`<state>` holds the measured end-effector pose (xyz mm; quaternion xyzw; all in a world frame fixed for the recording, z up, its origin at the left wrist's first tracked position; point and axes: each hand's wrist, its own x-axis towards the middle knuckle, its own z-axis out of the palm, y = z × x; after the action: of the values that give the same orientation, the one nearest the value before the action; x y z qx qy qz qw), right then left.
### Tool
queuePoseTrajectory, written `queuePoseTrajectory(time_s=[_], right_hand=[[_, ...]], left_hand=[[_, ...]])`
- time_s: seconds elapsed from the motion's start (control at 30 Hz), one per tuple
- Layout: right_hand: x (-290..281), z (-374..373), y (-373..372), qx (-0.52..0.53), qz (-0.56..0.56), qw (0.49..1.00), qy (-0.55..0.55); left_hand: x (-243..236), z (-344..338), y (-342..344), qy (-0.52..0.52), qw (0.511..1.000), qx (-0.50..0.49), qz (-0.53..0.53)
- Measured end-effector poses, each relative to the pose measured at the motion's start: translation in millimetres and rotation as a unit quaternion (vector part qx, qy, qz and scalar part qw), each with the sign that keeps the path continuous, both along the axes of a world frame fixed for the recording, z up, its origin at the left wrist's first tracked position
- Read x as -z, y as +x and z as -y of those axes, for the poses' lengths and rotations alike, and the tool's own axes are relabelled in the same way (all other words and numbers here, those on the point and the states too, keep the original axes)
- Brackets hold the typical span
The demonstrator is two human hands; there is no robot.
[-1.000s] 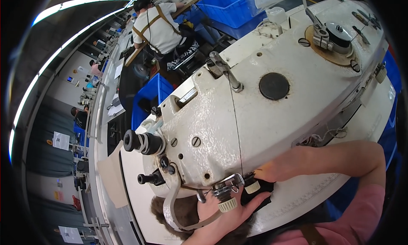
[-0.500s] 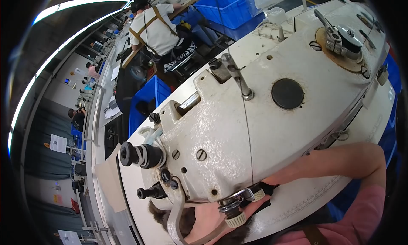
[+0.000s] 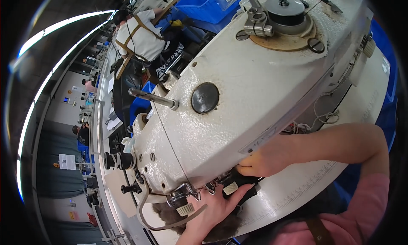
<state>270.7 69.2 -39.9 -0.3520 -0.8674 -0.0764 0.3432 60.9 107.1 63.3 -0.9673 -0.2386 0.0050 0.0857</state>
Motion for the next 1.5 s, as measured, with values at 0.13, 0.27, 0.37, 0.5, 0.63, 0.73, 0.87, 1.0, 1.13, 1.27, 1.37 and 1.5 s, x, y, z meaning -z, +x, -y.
queuePoseTrajectory(time_s=[0.13, 0.27, 0.37, 0.5, 0.63, 0.73, 0.87, 1.0, 1.13, 1.27, 1.37, 1.5], right_hand=[[0, -2, -1, 0.002, 0.0, 1.0, -0.007], [1, -5, 0, -0.013, 0.002, 1.0, 0.009], [-8, -5, 1, -0.012, -0.006, 1.0, -0.004], [-7, -3, 3, -0.01, -0.014, 1.0, -0.017], [-5, -6, 3, -0.023, 0.014, 0.999, -0.027], [-7, -6, 2, -0.017, 0.041, 0.999, 0.002], [-27, 11, -13, -0.021, -0.022, 0.999, 0.027], [-55, 32, -54, -0.021, -0.168, 0.984, 0.052], [-100, 36, -82, -0.042, -0.168, 0.982, 0.073], [-130, 41, -101, -0.072, -0.128, 0.988, 0.041], [-143, 47, -105, -0.068, -0.087, 0.994, -0.01], [-143, 56, -112, -0.04, -0.074, 0.995, -0.055]], left_hand=[[-3, 4, 2, 0.002, 0.999, -0.031, -0.037], [0, 2, 2, -0.008, 0.999, -0.049, -0.01], [-1, 0, -1, -0.011, 0.998, -0.059, -0.007], [-7, 2, 5, -0.021, 0.998, -0.051, 0.012], [-10, 2, -3, -0.022, 0.999, -0.039, 0.021], [-10, -7, -31, -0.032, 0.986, 0.128, 0.105], [-22, -9, -93, -0.03, 0.958, 0.179, 0.222], [-12, -2, -142, -0.056, 0.911, 0.16, 0.377], [-16, 16, -148, -0.116, 0.895, 0.2, 0.382], [-15, 26, -151, -0.151, 0.857, 0.222, 0.439], [-11, 30, -151, -0.169, 0.839, 0.255, 0.449], [-10, 31, -154, -0.157, 0.84, 0.275, 0.441]])
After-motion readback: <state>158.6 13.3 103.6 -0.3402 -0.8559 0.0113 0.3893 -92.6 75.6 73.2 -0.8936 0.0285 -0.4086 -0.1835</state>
